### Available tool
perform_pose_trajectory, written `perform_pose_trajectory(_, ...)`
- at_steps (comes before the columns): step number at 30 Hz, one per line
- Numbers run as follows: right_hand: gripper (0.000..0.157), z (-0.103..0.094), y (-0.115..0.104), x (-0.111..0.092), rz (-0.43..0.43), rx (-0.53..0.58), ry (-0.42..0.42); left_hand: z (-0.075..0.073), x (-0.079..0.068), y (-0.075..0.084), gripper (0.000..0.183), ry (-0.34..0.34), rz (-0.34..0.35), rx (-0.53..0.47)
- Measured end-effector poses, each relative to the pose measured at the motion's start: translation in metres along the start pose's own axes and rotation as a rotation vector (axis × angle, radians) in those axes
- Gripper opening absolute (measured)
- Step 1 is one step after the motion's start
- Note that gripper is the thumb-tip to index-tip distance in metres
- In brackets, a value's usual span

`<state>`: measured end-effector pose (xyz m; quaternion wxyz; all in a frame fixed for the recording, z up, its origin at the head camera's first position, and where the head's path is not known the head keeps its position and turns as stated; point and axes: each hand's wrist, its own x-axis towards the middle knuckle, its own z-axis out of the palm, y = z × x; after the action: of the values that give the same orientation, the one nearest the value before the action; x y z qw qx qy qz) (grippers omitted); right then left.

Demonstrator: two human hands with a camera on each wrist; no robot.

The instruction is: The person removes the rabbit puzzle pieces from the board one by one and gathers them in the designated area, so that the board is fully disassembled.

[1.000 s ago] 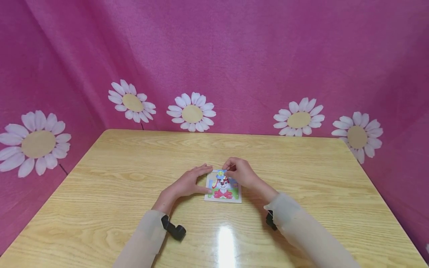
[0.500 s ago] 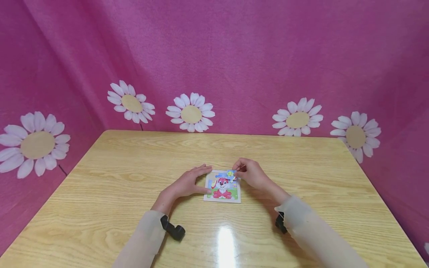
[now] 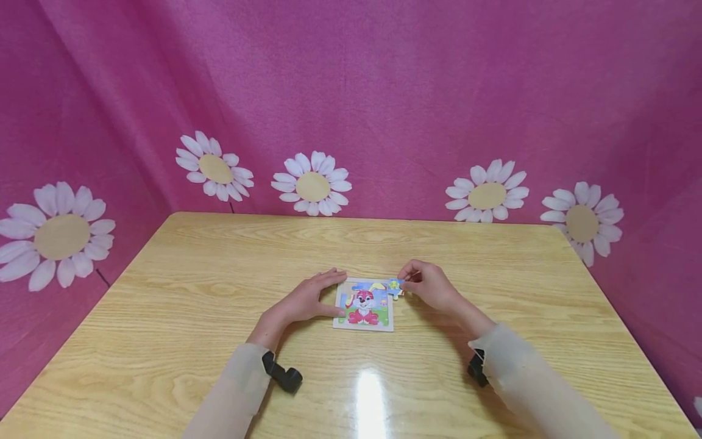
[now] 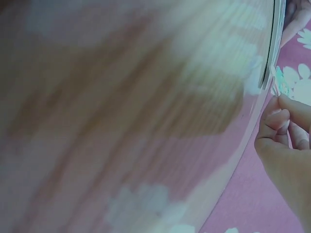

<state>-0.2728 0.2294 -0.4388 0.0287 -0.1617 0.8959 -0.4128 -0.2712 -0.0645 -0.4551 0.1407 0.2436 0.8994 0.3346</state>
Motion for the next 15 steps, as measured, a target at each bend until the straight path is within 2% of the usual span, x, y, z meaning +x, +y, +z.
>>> perform_pose_trajectory(7,0.006,-0.009,0.005,-0.006,-0.008,-0.007,0.001,0.0,-0.001,0.001,0.08,-0.008,-0.017,-0.002)
perform_pose_trajectory(15,0.006,-0.019,0.014,-0.012,0.024,0.005,-0.012,0.0,-0.001,0.0,0.079,0.005,0.003,-0.006)
